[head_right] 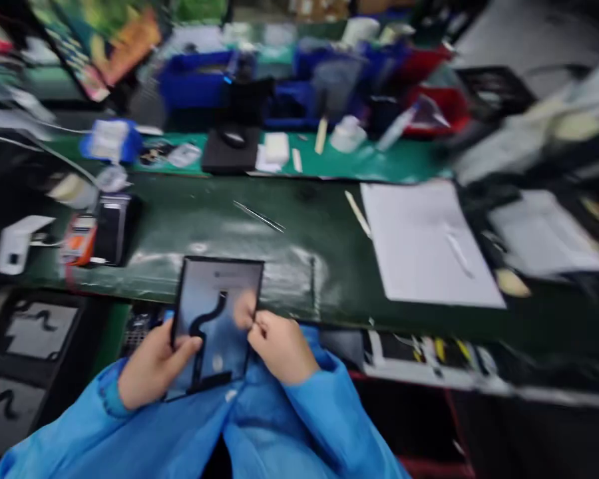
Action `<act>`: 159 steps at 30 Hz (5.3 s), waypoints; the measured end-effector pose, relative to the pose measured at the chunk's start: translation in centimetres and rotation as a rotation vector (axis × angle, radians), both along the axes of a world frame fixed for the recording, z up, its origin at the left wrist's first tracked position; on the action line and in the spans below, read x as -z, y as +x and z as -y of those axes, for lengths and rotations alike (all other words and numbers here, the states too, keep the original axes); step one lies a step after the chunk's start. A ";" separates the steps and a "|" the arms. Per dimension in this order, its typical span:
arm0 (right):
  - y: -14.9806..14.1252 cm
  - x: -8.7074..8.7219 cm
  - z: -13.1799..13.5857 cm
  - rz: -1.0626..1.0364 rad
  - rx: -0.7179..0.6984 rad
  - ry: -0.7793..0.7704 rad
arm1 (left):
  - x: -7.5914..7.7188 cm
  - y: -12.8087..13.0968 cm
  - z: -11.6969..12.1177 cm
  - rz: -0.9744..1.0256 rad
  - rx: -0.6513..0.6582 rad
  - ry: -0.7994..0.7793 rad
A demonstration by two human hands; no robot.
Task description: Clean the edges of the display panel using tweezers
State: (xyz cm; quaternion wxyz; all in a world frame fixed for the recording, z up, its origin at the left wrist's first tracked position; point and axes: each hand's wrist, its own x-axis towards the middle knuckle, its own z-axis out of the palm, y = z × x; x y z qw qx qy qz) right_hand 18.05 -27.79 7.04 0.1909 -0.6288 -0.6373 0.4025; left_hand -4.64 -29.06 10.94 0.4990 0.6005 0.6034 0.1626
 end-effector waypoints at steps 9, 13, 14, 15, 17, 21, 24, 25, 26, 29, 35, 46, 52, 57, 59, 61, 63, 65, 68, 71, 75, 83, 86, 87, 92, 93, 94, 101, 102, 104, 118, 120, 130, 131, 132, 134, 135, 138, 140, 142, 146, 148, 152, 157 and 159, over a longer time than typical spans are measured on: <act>1.4 0.2 0.9 -0.305 -0.025 -0.201 | 1.4 -0.5 -0.7 0.285 -0.240 -0.207; 1.6 -0.2 0.7 -0.375 -0.009 -0.247 | 2.0 -0.7 -1.5 0.369 -0.311 -0.256; 1.6 -0.2 0.7 -0.367 -0.005 -0.247 | 2.2 -0.8 -1.7 0.387 -0.318 -0.281; 1.6 -0.3 0.6 -0.360 -0.001 -0.243 | 2.3 -0.9 -1.8 0.405 -0.326 -0.306; 1.7 -0.4 0.6 -0.345 -0.003 -0.238 | 2.4 -1.1 -1.8 0.426 -0.336 -0.341; 1.8 -0.5 0.5 -0.294 -0.022 -0.236 | 2.4 -1.0 -1.8 0.432 -0.337 -0.341; 1.9 -0.6 0.4 -0.243 -0.046 -0.219 | 2.3 -0.8 -1.9 0.419 -0.316 -0.319; 1.9 -0.6 0.4 -0.215 -0.053 -0.210 | 2.2 -0.8 -1.9 0.410 -0.305 -0.311; 1.9 -0.6 0.4 -0.179 -0.060 -0.201 | 2.1 -0.7 -1.9 0.400 -0.289 -0.308; 1.9 -0.6 0.4 -0.061 -0.089 -0.193 | 1.3 -0.4 -1.7 0.370 -0.249 -0.292; 1.1 -0.7 0.6 0.079 -0.069 -0.162 | -0.5 0.1 -0.7 0.270 -0.132 -0.264; 2.0 -0.5 1.2 -0.056 -0.114 -0.171 | -0.2 -0.1 -0.3 0.247 -0.161 -0.214; 0.9 -0.5 1.3 0.115 -0.034 -0.119 | -0.1 0.1 -0.1 0.244 -0.109 -0.206; 1.0 -0.6 1.4 0.109 -0.029 -0.139 | 0.1 0.2 -0.2 0.228 -0.117 -0.205; 1.4 -0.7 1.3 0.049 -0.068 -0.167 | 0.2 0.2 -0.2 0.215 -0.145 -0.195; 1.7 -0.8 1.2 0.018 -0.100 -0.180 | 0.2 0.2 -0.2 0.216 -0.168 -0.192; 1.6 -0.7 1.2 0.051 -0.096 -0.161 | 0.2 0.3 -0.2 0.216 -0.175 -0.196; 1.3 -0.6 1.3 0.112 -0.064 -0.128 | 0.2 0.3 -0.1 0.209 -0.180 -0.197; 0.9 -0.5 1.4 0.165 -0.011 -0.092 | 0.2 0.2 0.0 0.211 -0.192 -0.200; 1.3 -0.5 1.5 0.063 -0.011 -0.124 | 0.3 0.1 0.1 0.236 -0.200 -0.219; 2.2 -0.7 1.5 -0.194 -0.035 -0.206 | 0.6 0.1 0.1 0.195 -0.233 -0.160; 2.0 -0.7 1.5 -0.115 -0.007 -0.166 | 0.4 0.4 -0.1 0.175 -0.213 -0.141; 1.5 -0.4 1.6 0.029 0.014 -0.093 | 0.0 0.7 0.0 0.155 -0.201 -0.125; 1.4 -0.3 1.7 0.065 0.023 -0.069 | 0.0 0.8 0.0 0.149 -0.201 -0.120; 1.8 0.0 1.9 0.007 0.017 -0.094 | 0.4 0.7 0.0 0.168 -0.206 -0.151; 1.9 0.0 1.8 -0.035 0.003 -0.118 | 0.5 0.7 0.0 0.177 -0.212 -0.163; 2.0 0.0 1.8 -0.065 -0.013 -0.136 | 0.7 0.6 0.0 0.189 -0.217 -0.173; 1.5 0.0 1.7 0.065 0.050 -0.056 | 0.8 0.5 0.0 0.201 -0.206 -0.169; 1.4 0.1 1.7 0.054 0.054 -0.067 | 0.7 0.4 0.0 0.186 -0.203 -0.163; 1.5 0.1 1.7 -0.009 0.050 -0.118 | 0.7 0.4 -0.2 0.163 -0.212 -0.156; 2.3 -0.2 1.8 -0.541 0.088 -0.294 | 2.0 0.1 -1.0 0.456 -0.365 -0.346; 2.4 0.0 1.7 -0.539 0.117 -0.276 | 2.0 0.0 -1.1 0.497 -0.396 -0.379; 3.4 0.0 -10.9 -0.035 0.290 0.303 | 0.4 -0.3 -0.5 0.643 -0.694 -0.406; 3.0 0.0 -12.6 -0.005 0.276 0.315 | 0.2 -0.4 -0.4 0.646 -0.721 -0.402; 2.5 0.2 -14.2 0.019 0.272 0.323 | 0.1 -0.5 -0.2 0.646 -0.744 -0.396; 1.5 0.7 -16.6 0.055 0.280 0.328 | 0.0 -1.0 0.1 0.644 -0.775 -0.381; 1.2 0.9 -17.3 0.064 0.289 0.327 | 0.1 -1.3 0.2 0.645 -0.786 -0.373; 0.7 1.6 -17.9 0.047 0.310 0.313 | 0.4 -2.2 0.5 0.659 -0.818 -0.356; 1.0 1.8 -16.8 0.002 0.324 0.295 | 0.7 -2.8 0.5 0.672 -0.834 -0.348; 1.7 1.7 -14.6 -0.069 0.337 0.261 | 0.9 -3.1 0.4 0.684 -0.838 -0.337; 3.5 0.7 -8.2 -0.291 0.338 0.159 | 1.5 -3.0 -0.4 0.725 -0.805 -0.323; 4.3 -0.1 -5.1 -0.669 0.389 0.015 | 1.8 -2.8 -0.9 0.741 -0.783 -0.318; 5.2 -1.4 -0.9 -0.973 0.479 -0.015 | 2.4 -2.3 -1.6 0.743 -0.706 -0.281; 5.3 -1.9 1.7 -0.501 0.442 0.222 | 1.8 -1.2 -1.4 0.680 -0.663 -0.255; 5.1 -2.0 2.1 -0.215 0.338 0.385 | 1.3 -0.8 -1.1 0.662 -0.690 -0.232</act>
